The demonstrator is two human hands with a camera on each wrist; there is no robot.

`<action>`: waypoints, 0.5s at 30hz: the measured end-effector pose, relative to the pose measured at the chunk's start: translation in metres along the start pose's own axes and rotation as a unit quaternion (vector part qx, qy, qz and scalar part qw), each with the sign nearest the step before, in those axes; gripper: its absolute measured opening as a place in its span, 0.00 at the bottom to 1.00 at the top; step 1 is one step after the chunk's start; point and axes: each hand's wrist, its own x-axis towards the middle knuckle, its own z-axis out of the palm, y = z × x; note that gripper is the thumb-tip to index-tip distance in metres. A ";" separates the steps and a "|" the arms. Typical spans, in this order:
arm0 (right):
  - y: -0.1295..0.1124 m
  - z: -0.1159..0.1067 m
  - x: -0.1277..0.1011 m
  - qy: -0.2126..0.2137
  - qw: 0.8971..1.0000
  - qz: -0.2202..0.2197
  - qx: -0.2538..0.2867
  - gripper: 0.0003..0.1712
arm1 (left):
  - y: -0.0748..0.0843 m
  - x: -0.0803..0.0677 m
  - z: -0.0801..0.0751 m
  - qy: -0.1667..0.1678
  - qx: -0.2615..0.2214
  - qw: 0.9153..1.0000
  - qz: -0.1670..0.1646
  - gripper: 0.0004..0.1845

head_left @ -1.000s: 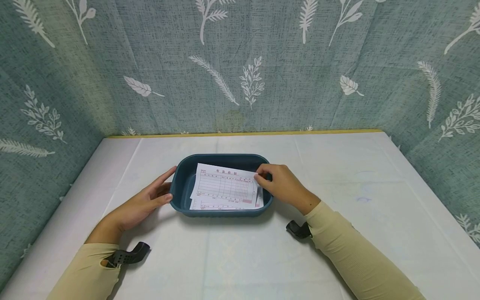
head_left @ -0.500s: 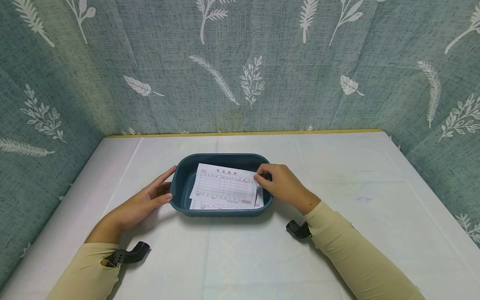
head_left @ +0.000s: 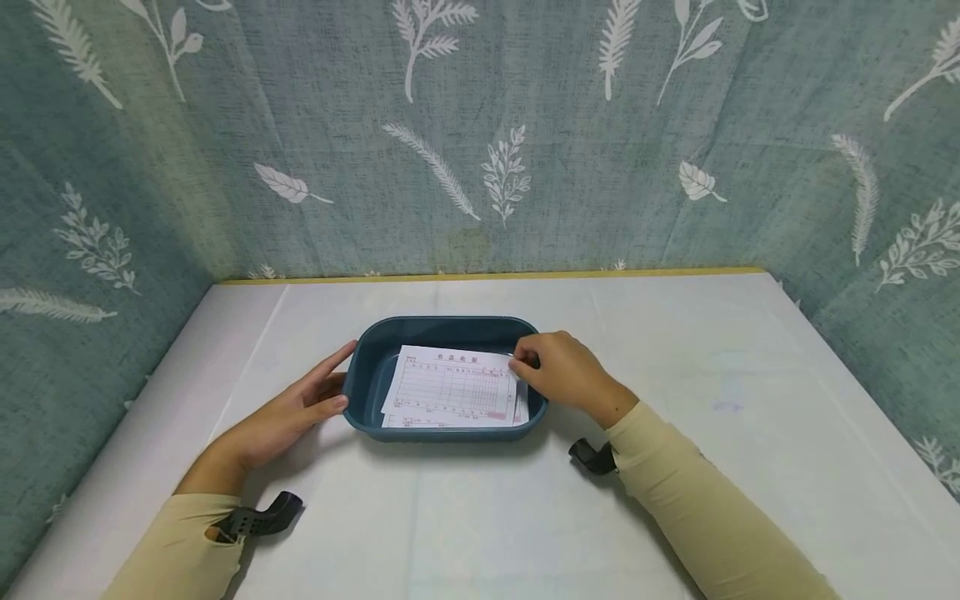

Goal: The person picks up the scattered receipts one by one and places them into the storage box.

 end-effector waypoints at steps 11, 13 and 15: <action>0.000 0.003 -0.002 0.006 0.999 0.040 -0.019 0.08 | 0.003 0.005 0.002 -0.004 -0.002 1.000 -0.006 0.39; 0.000 0.004 -0.004 0.002 0.999 0.048 -0.023 0.08 | 0.003 0.006 0.003 -0.006 -0.006 1.000 -0.014 0.39; 0.001 0.004 -0.006 0.001 0.998 0.053 -0.028 0.07 | 0.003 0.007 0.004 -0.007 -0.004 1.000 -0.019 0.40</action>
